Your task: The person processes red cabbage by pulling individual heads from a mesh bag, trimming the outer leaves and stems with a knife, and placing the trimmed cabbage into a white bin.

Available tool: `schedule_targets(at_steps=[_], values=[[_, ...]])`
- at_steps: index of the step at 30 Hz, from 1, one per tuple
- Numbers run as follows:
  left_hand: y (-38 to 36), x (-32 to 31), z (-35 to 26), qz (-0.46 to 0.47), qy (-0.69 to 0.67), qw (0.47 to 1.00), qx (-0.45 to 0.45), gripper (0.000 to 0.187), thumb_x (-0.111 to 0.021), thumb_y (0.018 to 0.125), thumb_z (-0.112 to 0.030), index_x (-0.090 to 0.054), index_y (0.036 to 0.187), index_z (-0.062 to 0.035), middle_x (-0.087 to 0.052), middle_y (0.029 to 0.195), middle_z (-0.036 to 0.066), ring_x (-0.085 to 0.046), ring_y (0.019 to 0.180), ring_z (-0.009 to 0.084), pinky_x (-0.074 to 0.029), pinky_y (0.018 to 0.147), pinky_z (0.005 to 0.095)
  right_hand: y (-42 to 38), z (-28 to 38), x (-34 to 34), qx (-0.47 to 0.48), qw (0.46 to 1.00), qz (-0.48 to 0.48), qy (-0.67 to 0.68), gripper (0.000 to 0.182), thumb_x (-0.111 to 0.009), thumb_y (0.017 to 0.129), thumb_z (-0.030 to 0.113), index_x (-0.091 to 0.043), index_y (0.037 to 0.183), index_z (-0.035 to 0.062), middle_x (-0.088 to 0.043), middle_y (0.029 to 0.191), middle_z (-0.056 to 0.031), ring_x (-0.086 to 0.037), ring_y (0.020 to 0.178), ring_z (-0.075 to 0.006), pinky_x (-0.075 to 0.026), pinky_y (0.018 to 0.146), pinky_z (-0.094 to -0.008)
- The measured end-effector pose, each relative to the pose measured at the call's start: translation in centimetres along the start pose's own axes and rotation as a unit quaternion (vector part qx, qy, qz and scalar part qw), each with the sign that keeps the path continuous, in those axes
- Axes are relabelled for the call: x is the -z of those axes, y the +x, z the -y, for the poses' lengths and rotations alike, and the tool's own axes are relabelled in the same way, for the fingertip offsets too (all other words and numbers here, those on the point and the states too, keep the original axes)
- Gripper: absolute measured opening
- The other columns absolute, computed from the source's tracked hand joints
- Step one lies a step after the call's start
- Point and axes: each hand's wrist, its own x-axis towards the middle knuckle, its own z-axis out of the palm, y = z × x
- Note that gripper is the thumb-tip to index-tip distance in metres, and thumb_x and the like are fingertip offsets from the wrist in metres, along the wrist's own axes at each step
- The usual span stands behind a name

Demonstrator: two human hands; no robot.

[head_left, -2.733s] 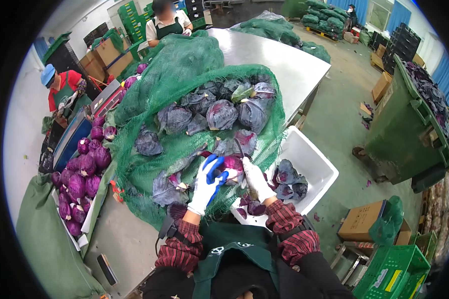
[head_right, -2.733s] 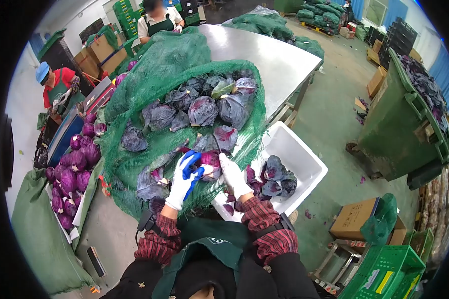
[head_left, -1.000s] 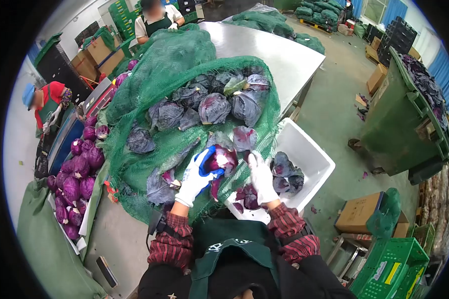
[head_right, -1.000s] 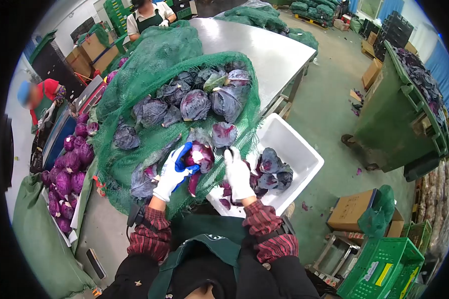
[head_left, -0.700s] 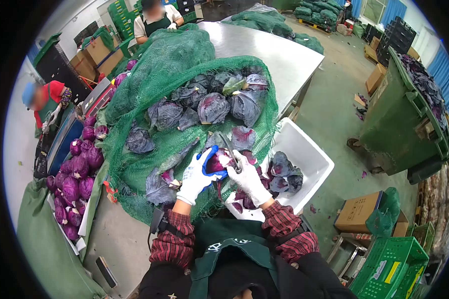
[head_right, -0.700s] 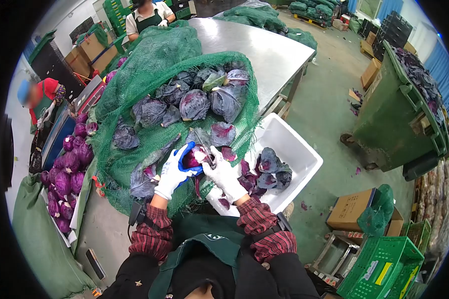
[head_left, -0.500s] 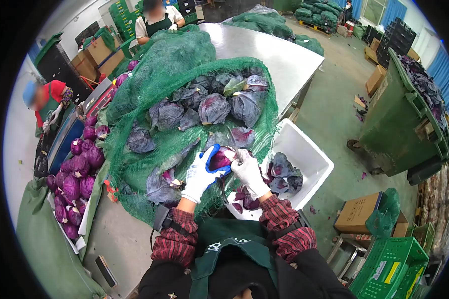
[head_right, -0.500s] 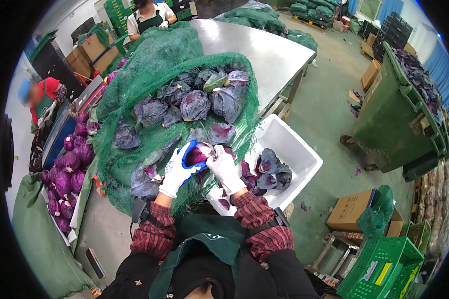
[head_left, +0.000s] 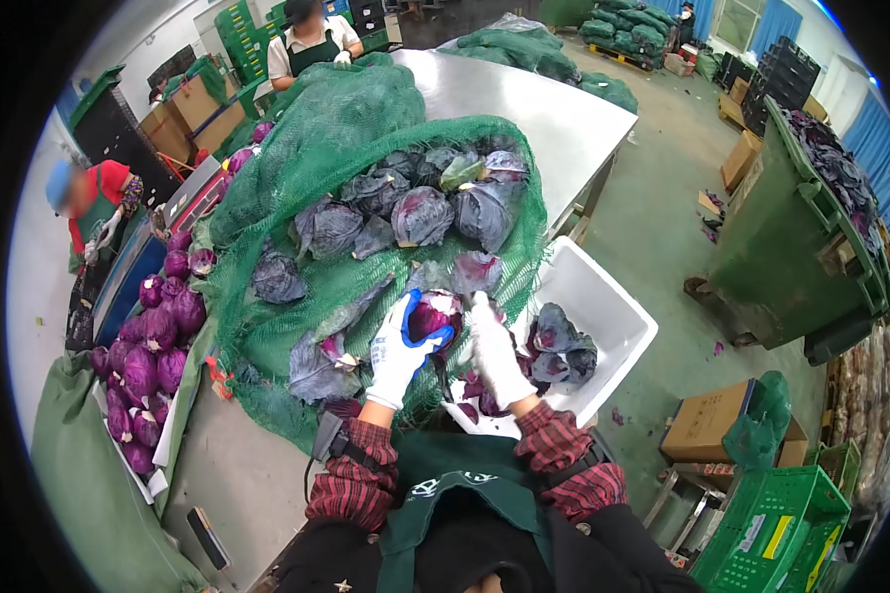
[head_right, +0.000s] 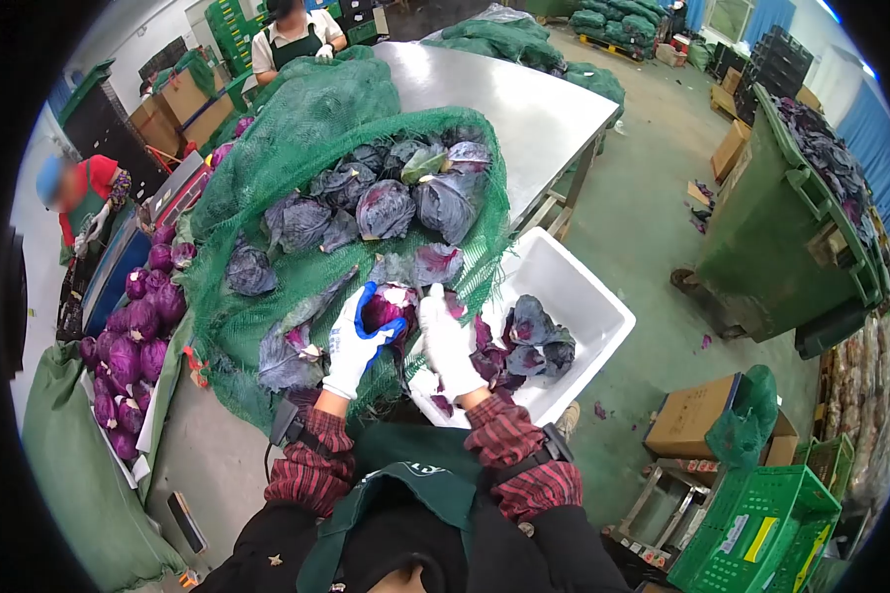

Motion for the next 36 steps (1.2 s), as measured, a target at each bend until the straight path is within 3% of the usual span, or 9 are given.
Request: schedule_targets(at_steps=[5,7,11,18,24,27,30,32,36], values=[[-0.7,-0.8,-0.1,-0.04,0.057,0.998,-0.013,0.085,-0.083,0.067,-0.038,-0.048,0.134,-0.0009,-0.056,0.128,0.017,-0.055,0.117,0.031,-0.043,0.101,0.0387,-1.2,3.1,-0.9,0.071,0.993,-0.019,-0.095,0.057,-0.034,0.101,0.047,-0.039,0.144,0.01,-0.059,0.126,-0.018,-0.06,0.106,-0.0279,-0.043,0.094,-0.0302],[-1.0,-0.6,0.1,-0.04,0.056,0.998,-0.006,0.084,-0.082,0.068,-0.041,-0.048,0.134,-0.0017,-0.054,0.131,0.018,-0.054,0.119,0.0314,-0.043,0.101,0.0378,-0.2,1.7,-0.6,0.257,0.963,-0.085,-0.019,0.055,-0.033,0.1,0.048,-0.043,0.142,0.0142,-0.068,0.102,-0.0206,-0.065,0.068,-0.034,-0.051,0.069,-0.0427],[-1.5,-1.2,1.9,-0.043,-0.07,0.997,-0.015,0.083,-0.084,0.069,-0.031,-0.046,0.136,-0.0006,-0.051,0.135,0.017,-0.049,0.125,0.0286,-0.039,0.106,0.0365,1.3,-2.6,1.9,-0.004,0.999,-0.027,0.035,0.046,-0.033,0.102,0.039,-0.064,0.115,0.0073,-0.065,0.072,-0.0149,-0.059,0.047,-0.0216,-0.049,0.055,-0.0342],[-2.2,0.5,2.1,0.061,-0.314,0.946,0.044,0.086,-0.081,0.07,-0.005,-0.036,0.143,-0.0015,-0.037,0.149,0.009,-0.037,0.136,0.0218,-0.03,0.113,0.036,-1.2,5.3,1.3,0.061,0.994,0.085,-0.04,0.08,-0.062,0.081,0.06,-0.049,0.13,-0.0022,-0.064,0.114,-0.0212,-0.063,0.105,-0.0351,-0.048,0.09,-0.0375],[0.7,1.5,-1.6,0.136,-0.117,0.98,-0.087,0.078,-0.083,0.068,-0.019,-0.049,0.137,-0.0088,-0.039,0.147,0.015,-0.037,0.136,0.0277,-0.03,0.113,0.0387,-1.1,3.8,0.3,0.001,0.98,0.004,-0.198,0.056,-0.063,0.086,0.045,-0.057,0.119,0.001,-0.066,0.099,-0.0228,-0.065,0.085,-0.0338,-0.051,0.073,-0.0387],[0.8,-0.2,-0.6,0.079,-0.062,0.991,-0.087,0.076,-0.083,0.067,-0.024,-0.052,0.134,-0.0089,-0.044,0.143,0.015,-0.038,0.134,0.0307,-0.032,0.111,0.0412,-0.1,0.3,-0.3,0.286,0.888,-0.084,-0.351,0.048,-0.058,0.09,0.038,-0.051,0.124,0.0034,-0.064,0.094,-0.0239,-0.064,0.087,-0.0388,-0.051,0.069,-0.0458],[0.9,-0.1,1.0,0.08,-0.094,0.988,-0.09,0.079,-0.085,0.065,-0.022,-0.051,0.134,-0.0036,-0.044,0.142,0.016,-0.038,0.135,0.0286,-0.031,0.112,0.04,1.1,1.6,1.3,0.01,0.977,-0.087,-0.193,0.031,-0.055,0.092,0.027,-0.062,0.111,0.0029,-0.066,0.095,-0.024,-0.065,0.088,-0.0354,-0.051,0.069,-0.0442],[0.4,0.4,1.8,0.094,-0.18,0.977,-0.065,0.077,-0.084,0.066,-0.024,-0.051,0.134,-0.0065,-0.044,0.142,0.016,-0.038,0.135,0.0312,-0.031,0.112,0.0418,3.5,-4.7,2.4,0.168,0.932,-0.219,-0.236,0.034,-0.056,0.092,0.032,-0.064,0.102,0.0007,-0.068,0.081,-0.0192,-0.067,0.075,-0.0345,-0.052,0.07,-0.0439],[-0.5,2.1,0.8,0.137,-0.106,0.983,-0.059,0.089,-0.085,0.065,-0.017,-0.041,0.141,-0.0028,-0.038,0.148,0.013,-0.032,0.139,0.0265,-0.025,0.115,0.0385,0.1,3.5,4.3,0.066,0.997,-0.042,-0.014,0.064,-0.078,0.075,0.04,-0.059,0.118,-0.0039,-0.067,0.104,-0.0157,-0.065,0.088,-0.0205,-0.05,0.075,-0.0311]])
